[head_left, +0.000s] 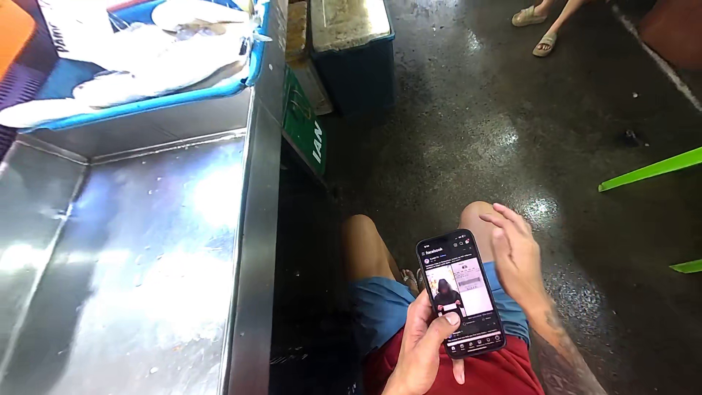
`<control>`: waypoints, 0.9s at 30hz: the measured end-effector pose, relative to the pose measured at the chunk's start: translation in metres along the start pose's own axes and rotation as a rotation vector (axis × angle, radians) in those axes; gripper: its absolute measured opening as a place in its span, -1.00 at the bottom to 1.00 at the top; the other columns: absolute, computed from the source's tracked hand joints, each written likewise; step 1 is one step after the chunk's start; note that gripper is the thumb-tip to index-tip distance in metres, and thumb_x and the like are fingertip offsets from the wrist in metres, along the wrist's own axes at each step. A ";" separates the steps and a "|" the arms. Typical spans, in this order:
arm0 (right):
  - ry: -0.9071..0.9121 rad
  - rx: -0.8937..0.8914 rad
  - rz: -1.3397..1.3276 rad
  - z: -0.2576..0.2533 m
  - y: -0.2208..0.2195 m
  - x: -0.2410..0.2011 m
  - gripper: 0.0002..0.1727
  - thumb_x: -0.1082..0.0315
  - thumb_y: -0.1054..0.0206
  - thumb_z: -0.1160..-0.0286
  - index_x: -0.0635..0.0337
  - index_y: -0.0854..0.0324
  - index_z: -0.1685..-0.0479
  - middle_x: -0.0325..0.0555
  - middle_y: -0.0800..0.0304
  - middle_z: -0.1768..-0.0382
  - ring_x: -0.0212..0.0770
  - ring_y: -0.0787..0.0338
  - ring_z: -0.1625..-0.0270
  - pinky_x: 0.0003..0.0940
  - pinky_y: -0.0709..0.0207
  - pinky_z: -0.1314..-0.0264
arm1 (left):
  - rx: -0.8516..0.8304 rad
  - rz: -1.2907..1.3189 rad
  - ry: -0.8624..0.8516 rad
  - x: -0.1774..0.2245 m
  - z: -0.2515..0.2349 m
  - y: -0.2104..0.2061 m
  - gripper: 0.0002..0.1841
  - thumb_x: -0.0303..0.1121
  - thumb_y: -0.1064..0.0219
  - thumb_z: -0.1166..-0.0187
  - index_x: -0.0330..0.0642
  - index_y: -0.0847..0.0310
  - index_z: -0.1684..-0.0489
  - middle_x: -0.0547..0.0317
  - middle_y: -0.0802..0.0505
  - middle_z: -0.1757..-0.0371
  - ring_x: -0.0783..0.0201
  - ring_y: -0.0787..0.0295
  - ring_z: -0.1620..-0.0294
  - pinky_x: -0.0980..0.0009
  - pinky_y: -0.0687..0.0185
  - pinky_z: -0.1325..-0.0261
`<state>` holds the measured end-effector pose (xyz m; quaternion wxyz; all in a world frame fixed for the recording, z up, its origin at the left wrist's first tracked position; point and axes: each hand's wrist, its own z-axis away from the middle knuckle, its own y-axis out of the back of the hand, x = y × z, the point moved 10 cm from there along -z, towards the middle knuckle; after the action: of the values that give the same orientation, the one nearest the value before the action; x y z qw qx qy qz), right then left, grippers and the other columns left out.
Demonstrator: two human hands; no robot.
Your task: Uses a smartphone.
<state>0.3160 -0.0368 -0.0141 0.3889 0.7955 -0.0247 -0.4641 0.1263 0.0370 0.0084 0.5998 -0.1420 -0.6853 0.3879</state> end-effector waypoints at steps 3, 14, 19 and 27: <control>-0.069 -0.134 0.310 0.016 -0.053 0.053 -0.41 0.02 -0.21 -0.61 0.10 -0.57 -0.57 0.34 -0.31 -0.69 0.48 -0.15 -0.77 0.56 0.03 -0.69 | -0.011 -0.002 -0.003 0.001 0.000 -0.002 -0.70 -0.30 -0.24 -0.72 -0.11 -0.50 -0.35 0.06 -0.88 -0.08 0.36 -0.91 0.27 0.51 -0.72 0.61; -0.021 -0.065 0.237 0.029 -0.060 0.052 -0.65 0.13 -0.25 -0.54 0.02 -0.86 -0.09 0.15 -0.43 -0.67 0.43 -0.11 -0.81 0.61 0.18 -0.70 | -0.022 -0.031 -0.009 0.001 -0.004 -0.002 -0.70 -0.40 -0.25 -0.67 -0.10 -0.51 -0.33 0.09 -0.89 -0.08 0.40 -0.90 0.27 0.53 -0.71 0.59; -0.195 -0.117 -0.708 0.025 -0.017 -0.018 -0.59 0.19 -0.05 -0.82 0.29 -0.65 -0.32 -0.19 -0.91 -0.07 -0.34 -0.89 -0.09 -0.43 -0.78 -0.19 | -0.010 -0.046 0.006 -0.004 -0.005 0.004 -0.69 -0.37 -0.27 -0.67 -0.09 -0.52 -0.34 0.08 -0.90 -0.09 0.41 -0.91 0.27 0.55 -0.71 0.59; -0.068 -0.199 -0.899 0.014 0.004 -0.089 -0.42 0.31 -0.26 -0.55 0.43 -0.44 -0.54 0.03 -0.85 -0.10 -0.23 -0.89 -0.02 -0.41 -0.81 -0.06 | -0.038 -0.142 0.002 -0.010 0.000 0.000 -0.69 -0.39 -0.26 -0.67 -0.10 -0.52 -0.34 0.16 -0.89 -0.08 0.46 -0.88 0.24 0.57 -0.72 0.52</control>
<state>0.2563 -0.0120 0.0484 0.2226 0.6702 0.3548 -0.6127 0.1287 0.0305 0.0019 0.6235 -0.1048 -0.7003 0.3314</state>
